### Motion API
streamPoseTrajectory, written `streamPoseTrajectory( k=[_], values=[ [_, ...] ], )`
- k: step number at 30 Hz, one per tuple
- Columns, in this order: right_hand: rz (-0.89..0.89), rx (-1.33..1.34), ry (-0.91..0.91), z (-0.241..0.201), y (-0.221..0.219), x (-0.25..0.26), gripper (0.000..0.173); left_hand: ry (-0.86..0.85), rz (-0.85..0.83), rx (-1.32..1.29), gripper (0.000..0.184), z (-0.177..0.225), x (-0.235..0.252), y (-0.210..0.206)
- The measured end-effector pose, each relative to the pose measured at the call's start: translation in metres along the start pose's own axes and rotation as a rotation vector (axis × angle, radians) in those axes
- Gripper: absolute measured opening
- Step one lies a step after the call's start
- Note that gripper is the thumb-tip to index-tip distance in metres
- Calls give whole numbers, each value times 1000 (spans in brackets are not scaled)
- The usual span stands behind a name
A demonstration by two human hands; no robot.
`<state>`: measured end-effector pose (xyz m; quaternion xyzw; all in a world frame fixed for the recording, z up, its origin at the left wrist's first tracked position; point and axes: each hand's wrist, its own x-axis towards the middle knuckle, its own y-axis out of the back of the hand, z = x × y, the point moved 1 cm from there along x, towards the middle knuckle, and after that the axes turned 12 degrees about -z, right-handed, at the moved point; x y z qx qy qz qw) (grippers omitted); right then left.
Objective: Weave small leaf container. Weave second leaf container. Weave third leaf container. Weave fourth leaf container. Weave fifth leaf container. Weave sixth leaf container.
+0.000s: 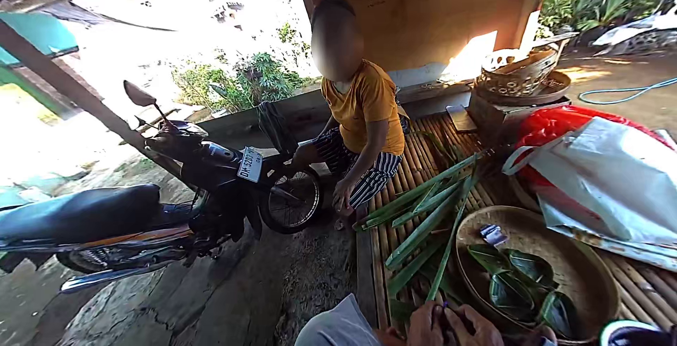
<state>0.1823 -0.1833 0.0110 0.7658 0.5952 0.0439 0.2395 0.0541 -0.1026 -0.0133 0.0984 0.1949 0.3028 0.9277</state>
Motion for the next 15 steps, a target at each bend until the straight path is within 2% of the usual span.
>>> streamPoseTrajectory(
  k=[5, 8, 12, 15],
  values=[
    [133, 55, 22, 4, -21, 8, 27, 94, 108, 100, 34, 1, 2, -5],
    [152, 94, 42, 8, -29, 12, 26, 113, 156, 102, 34, -1, 3, -4],
    [168, 103, 46, 12, -34, 4, 24, 176, 375, -160, 47, -13, 9, 2],
    [217, 140, 26, 13, -35, -3, 24, 92, 358, -273, 47, -19, 13, 4]
  ],
)
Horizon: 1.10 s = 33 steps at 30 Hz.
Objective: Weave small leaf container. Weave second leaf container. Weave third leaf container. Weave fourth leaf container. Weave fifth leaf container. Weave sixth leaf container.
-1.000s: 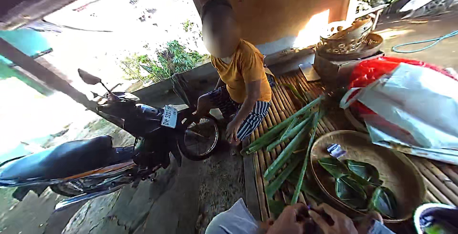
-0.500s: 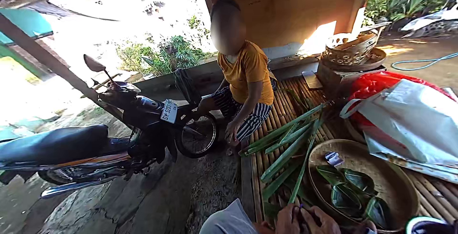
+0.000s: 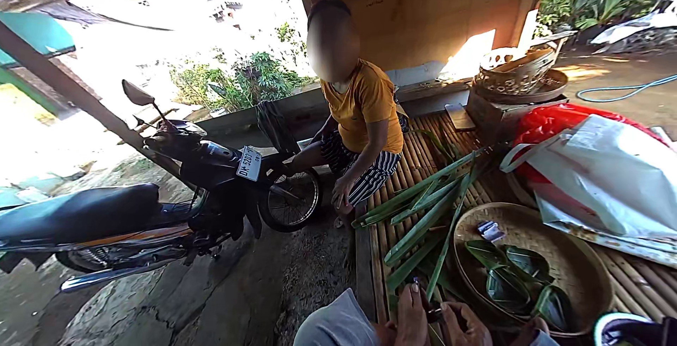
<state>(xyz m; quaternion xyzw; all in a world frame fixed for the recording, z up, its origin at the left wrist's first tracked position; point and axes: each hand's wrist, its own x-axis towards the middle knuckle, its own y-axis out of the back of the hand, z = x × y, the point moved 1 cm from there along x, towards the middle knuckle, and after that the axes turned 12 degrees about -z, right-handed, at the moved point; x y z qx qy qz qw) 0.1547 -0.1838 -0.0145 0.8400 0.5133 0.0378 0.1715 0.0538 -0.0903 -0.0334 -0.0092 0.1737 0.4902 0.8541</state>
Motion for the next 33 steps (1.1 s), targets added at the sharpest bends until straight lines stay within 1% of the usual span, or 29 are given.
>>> streamPoseTrajectory(
  k=[1, 2, 3, 4, 6, 8, 9, 10, 11, 12, 14, 15, 16, 18, 19, 20, 22, 24, 25, 27, 29, 31, 33],
  values=[
    [22, 20, -12, -1, 3, 0, 24, -12, -32, -102, 45, -1, -1, 1],
    [42, 46, -23, -2, 6, 1, 22, -10, -64, -260, 43, 0, -3, 2],
    [59, 84, -27, -3, 10, 2, 21, 16, -90, -468, 42, 4, -5, 4],
    [76, 134, -16, -4, 15, 4, 19, 60, -120, -684, 45, 8, -7, 5],
    [96, 247, 46, -8, 27, 7, 17, 104, -247, -1019, 63, 18, -13, 10],
    [86, 357, 123, -9, 40, 10, 18, 4, -483, -1262, 85, 17, -20, 17],
    [75, 420, 147, -10, 46, 11, 19, -59, -634, -1330, 89, 13, -21, 21],
    [63, 496, 168, -10, 50, 12, 20, -102, -742, -1343, 90, 13, -21, 23],
    [43, 559, 186, -7, 52, 13, 21, -106, -785, -1308, 88, 15, -23, 25],
    [11, 607, 196, -4, 53, 13, 21, -92, -795, -1262, 79, 16, -25, 25],
    [-65, 646, 206, -5, 52, 16, 22, -2, -777, -1134, 47, 18, -26, 25],
    [-99, 623, 207, -8, 52, 17, 22, 58, -782, -1022, 38, 21, -27, 25],
    [-120, 584, 198, -13, 54, 16, 22, 122, -809, -910, 36, 26, -31, 25],
    [-136, 506, 151, -16, 56, 15, 22, 216, -903, -716, 34, 38, -41, 25],
    [-138, 492, 106, -12, 56, 14, 23, 227, -963, -688, 34, 38, -40, 26],
    [-144, 493, 73, -5, 55, 12, 23, 237, -994, -706, 34, 33, -39, 24],
    [-185, 529, 73, 7, 55, 9, 22, 263, -993, -755, 38, 17, -36, 19],
    [-219, 573, 100, 4, 53, 12, 21, 267, -1009, -773, 47, 13, -33, 16],
    [-219, 582, 100, 1, 50, 11, 21, 268, -1016, -790, 48, 12, -33, 16],
    [-175, 531, 111, -4, 47, 12, 23, 265, -993, -820, 41, 12, -32, 15],
    [-95, 380, 138, -4, 45, 11, 32, 270, -919, -845, 35, 10, -30, 13],
    [-5, 233, 154, -5, 42, 8, 34, 258, -862, -852, 36, 9, -29, 11],
    [55, 120, 187, -6, 39, 5, 33, 242, -840, -853, 36, 9, -28, 11]
  ],
)
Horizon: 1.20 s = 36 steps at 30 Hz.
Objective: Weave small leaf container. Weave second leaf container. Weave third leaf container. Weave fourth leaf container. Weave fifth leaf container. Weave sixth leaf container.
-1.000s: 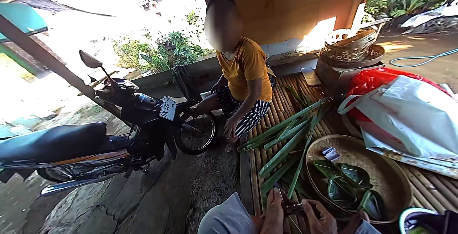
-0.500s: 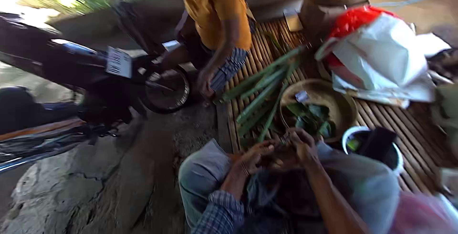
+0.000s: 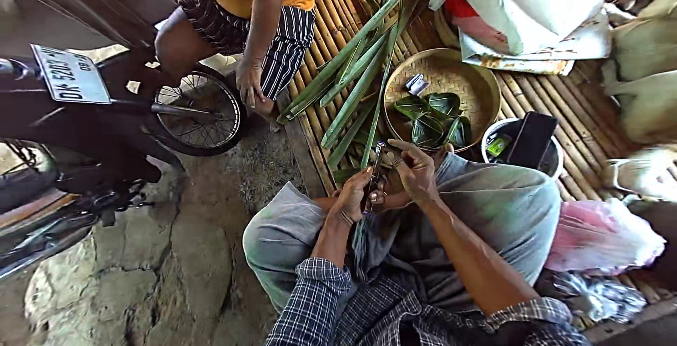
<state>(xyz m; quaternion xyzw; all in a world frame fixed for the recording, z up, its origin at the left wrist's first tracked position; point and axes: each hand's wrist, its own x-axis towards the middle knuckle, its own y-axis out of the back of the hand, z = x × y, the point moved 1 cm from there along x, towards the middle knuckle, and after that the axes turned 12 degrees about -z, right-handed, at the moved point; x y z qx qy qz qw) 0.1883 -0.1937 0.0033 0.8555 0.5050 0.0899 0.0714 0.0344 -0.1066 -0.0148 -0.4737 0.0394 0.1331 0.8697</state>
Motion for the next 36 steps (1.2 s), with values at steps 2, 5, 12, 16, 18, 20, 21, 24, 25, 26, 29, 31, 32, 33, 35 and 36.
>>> streamPoseTrajectory(
  k=[2, 5, 12, 16, 18, 20, 21, 24, 25, 26, 29, 31, 32, 33, 35, 36],
  values=[
    [13, -104, 65, 3, -3, -1, 33, -6, 2, 3, 35, -1, 1, 1],
    [12, -236, 143, 11, -8, -1, 32, -6, 7, 17, 34, -1, 2, 0],
    [-35, -394, 189, 17, -15, -7, 33, -19, 65, 84, 31, -2, 2, -2],
    [-46, -428, 139, 17, -15, -7, 44, -15, 50, 95, 32, -2, 2, -2],
    [-63, -434, 146, 18, -15, -7, 42, -15, 42, 86, 32, -3, 2, -1],
    [-71, -448, 153, 18, -15, -7, 40, -16, 45, 91, 31, -3, 3, 0],
    [-73, -460, 152, 18, -15, -7, 39, -15, 46, 100, 31, -3, 3, 0],
    [-84, -442, 113, 17, -15, -8, 39, -13, 41, 125, 29, -4, 2, 0],
    [-88, -408, 83, 16, -14, -7, 40, -14, 40, 130, 28, -4, 2, 0],
    [-84, -366, 59, 16, -13, -7, 39, -12, 40, 136, 28, -4, 3, 0],
    [-84, -260, 12, 13, -11, -4, 36, -3, 51, 130, 27, -5, 3, -1],
    [-74, -241, 1, 13, -11, -4, 36, -1, 53, 124, 28, -5, 3, -1],
    [-69, -236, 0, 13, -12, -5, 36, -2, 47, 124, 29, -5, 3, -1],
    [-66, -229, -3, 14, -12, -4, 35, -4, 42, 126, 29, -5, 4, -1],
    [-69, -222, -12, 14, -11, -4, 35, -4, 36, 127, 29, -5, 4, -1],
    [-70, -236, -9, 14, -11, -4, 35, -6, 38, 126, 29, -5, 4, -1]
  ],
)
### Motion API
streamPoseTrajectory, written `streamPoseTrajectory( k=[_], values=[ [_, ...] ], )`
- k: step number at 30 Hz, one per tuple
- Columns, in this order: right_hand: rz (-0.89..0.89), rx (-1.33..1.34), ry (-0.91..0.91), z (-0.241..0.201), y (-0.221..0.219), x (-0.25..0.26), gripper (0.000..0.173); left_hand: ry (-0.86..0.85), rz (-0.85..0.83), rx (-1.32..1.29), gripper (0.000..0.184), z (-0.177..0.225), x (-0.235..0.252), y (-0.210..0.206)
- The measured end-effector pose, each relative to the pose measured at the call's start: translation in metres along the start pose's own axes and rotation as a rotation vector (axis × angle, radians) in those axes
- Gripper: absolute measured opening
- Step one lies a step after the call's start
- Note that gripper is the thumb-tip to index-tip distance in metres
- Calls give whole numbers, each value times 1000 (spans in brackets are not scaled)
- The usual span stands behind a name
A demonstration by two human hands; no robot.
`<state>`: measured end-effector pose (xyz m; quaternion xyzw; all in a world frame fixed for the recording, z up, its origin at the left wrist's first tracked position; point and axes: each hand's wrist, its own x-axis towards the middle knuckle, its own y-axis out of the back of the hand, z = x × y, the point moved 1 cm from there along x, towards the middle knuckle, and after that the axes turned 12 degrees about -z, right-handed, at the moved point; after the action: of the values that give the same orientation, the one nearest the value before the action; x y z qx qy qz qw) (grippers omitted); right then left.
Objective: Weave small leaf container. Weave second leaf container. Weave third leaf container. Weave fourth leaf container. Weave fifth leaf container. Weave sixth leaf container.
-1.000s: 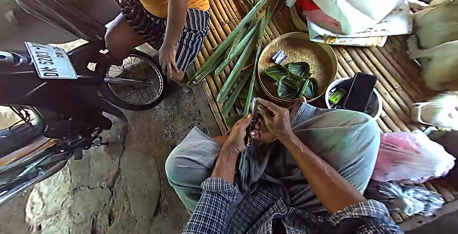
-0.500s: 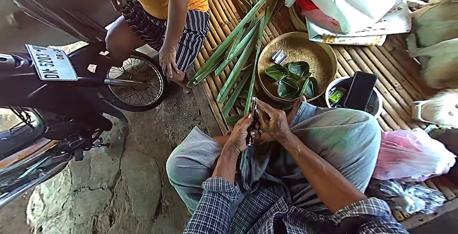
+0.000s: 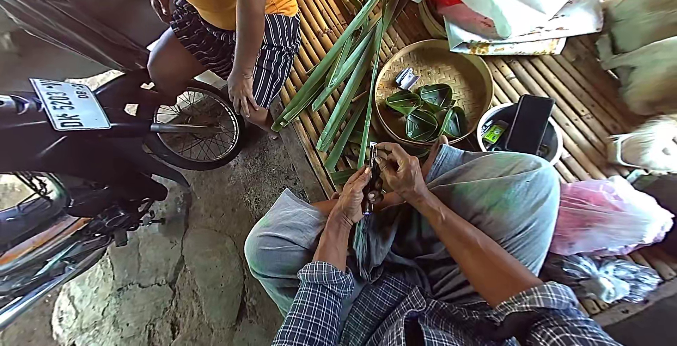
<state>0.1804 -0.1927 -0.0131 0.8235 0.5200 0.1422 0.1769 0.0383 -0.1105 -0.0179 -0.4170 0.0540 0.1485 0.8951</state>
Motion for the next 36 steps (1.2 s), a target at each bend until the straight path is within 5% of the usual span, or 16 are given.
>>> streamPoseTrajectory(
  k=[10, 25, 36],
  values=[
    [1, -143, 117, 3, -5, -1, 27, -10, 33, 26, 29, 1, 0, -1],
    [-27, -79, 42, 5, -6, 0, 40, 13, 92, 42, 29, 4, -1, -4],
    [-246, 234, 1, -2, 16, 6, 18, 12, 43, 58, 31, 0, 0, -5]
  ],
)
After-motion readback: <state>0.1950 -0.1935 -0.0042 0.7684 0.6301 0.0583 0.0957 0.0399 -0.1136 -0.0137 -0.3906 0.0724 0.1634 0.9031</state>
